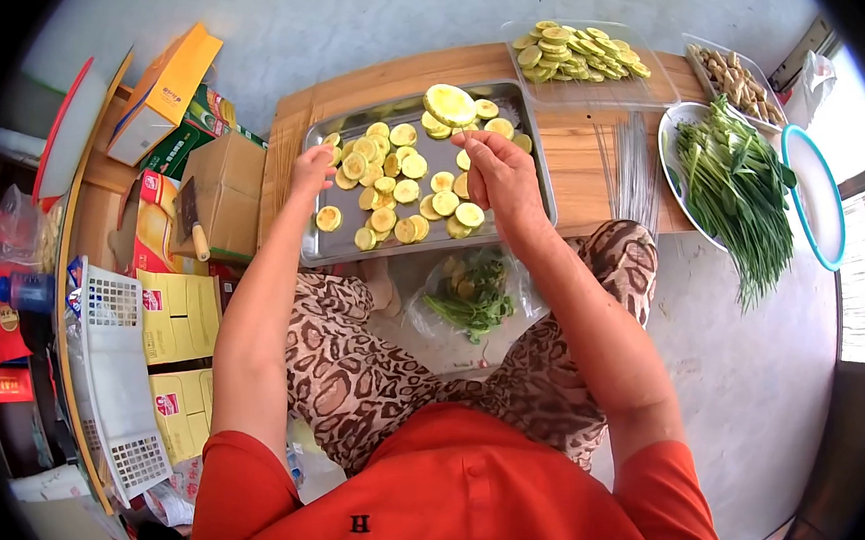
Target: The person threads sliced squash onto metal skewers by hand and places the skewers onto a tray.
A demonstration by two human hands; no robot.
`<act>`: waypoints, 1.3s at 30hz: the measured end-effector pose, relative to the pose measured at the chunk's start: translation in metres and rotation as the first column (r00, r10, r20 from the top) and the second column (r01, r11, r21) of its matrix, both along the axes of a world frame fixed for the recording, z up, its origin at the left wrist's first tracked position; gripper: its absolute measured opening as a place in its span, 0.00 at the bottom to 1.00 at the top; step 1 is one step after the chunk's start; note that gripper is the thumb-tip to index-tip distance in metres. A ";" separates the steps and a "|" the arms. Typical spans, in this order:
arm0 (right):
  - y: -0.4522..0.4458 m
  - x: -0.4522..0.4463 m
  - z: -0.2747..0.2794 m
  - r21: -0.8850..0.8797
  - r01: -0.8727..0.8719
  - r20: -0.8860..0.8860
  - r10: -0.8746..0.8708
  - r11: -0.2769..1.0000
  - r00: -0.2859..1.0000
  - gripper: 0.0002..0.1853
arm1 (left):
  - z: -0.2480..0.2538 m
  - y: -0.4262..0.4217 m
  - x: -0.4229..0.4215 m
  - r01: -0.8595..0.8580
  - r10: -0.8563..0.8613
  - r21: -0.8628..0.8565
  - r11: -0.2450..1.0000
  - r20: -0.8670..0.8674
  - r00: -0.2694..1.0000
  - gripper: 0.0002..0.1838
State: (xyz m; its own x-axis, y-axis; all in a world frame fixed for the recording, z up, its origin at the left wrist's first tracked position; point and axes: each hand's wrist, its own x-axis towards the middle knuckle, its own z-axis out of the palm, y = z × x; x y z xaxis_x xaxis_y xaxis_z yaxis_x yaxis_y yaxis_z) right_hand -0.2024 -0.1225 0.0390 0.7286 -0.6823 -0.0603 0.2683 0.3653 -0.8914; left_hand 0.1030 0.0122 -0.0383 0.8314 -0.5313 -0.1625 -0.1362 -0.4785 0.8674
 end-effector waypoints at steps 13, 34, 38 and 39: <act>-0.010 0.006 -0.001 0.067 0.003 -0.034 -0.001 0.998 0.999 0.10 | -0.065 -0.057 -0.013 0.142 -0.421 0.473 0.869 0.558 0.715 0.30; 0.049 0.014 -0.013 -0.289 -0.250 -0.220 0.190 0.924 0.957 0.10 | 0.054 -0.010 -0.016 -0.126 -0.437 -0.646 0.753 -0.634 0.638 0.25; 0.066 0.009 -0.015 -0.313 -0.356 -0.265 0.279 0.881 0.923 0.10 | 0.048 0.002 -0.034 -0.268 -0.487 -0.699 0.663 -0.675 0.555 0.25; 0.069 0.009 -0.015 -0.300 -0.369 -0.278 0.289 0.880 0.916 0.09 | 0.045 0.004 -0.038 -0.286 -0.479 -0.695 0.660 -0.682 0.553 0.25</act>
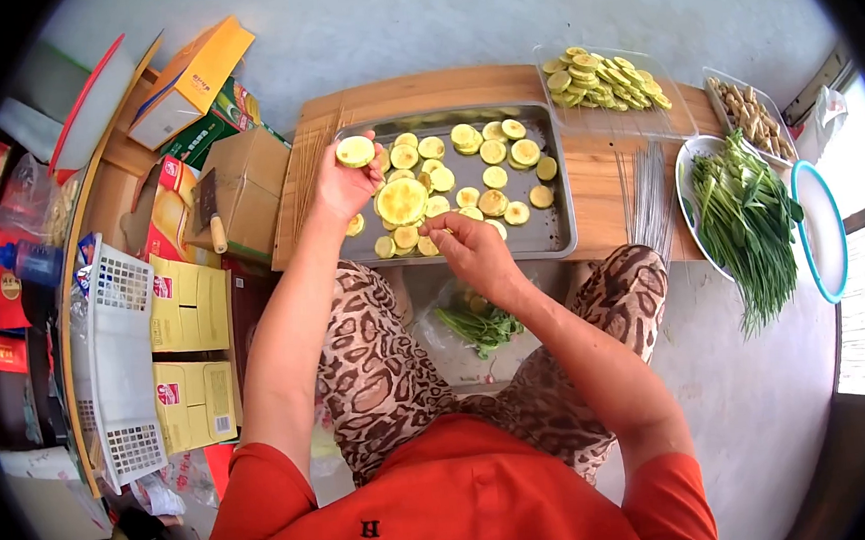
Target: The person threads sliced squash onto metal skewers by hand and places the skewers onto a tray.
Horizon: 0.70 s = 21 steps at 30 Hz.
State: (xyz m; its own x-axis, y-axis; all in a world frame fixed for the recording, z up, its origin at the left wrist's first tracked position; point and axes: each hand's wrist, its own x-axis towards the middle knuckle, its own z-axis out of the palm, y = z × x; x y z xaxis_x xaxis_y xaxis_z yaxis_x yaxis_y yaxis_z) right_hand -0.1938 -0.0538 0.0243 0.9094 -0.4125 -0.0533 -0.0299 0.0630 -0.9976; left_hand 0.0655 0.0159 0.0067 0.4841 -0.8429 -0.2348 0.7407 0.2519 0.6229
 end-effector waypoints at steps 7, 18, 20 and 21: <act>0.006 0.004 0.002 -0.011 -0.009 -0.045 0.008 1.000 0.999 0.09 | 0.002 0.002 -0.007 -0.099 0.096 -0.040 0.994 -0.078 0.992 0.24; 0.010 0.009 0.003 0.024 -0.042 -0.054 0.043 0.999 0.998 0.09 | 0.010 0.003 -0.011 -0.166 0.168 0.032 0.986 -0.062 0.984 0.20; 0.011 0.010 0.001 0.016 -0.038 -0.055 0.039 0.999 0.998 0.09 | 0.009 0.003 -0.010 -0.161 0.162 0.024 0.987 -0.060 0.985 0.20; 0.011 0.011 0.000 -0.001 -0.039 -0.041 0.039 0.999 0.998 0.10 | 0.008 0.002 -0.010 -0.155 0.156 0.013 0.988 -0.057 0.986 0.20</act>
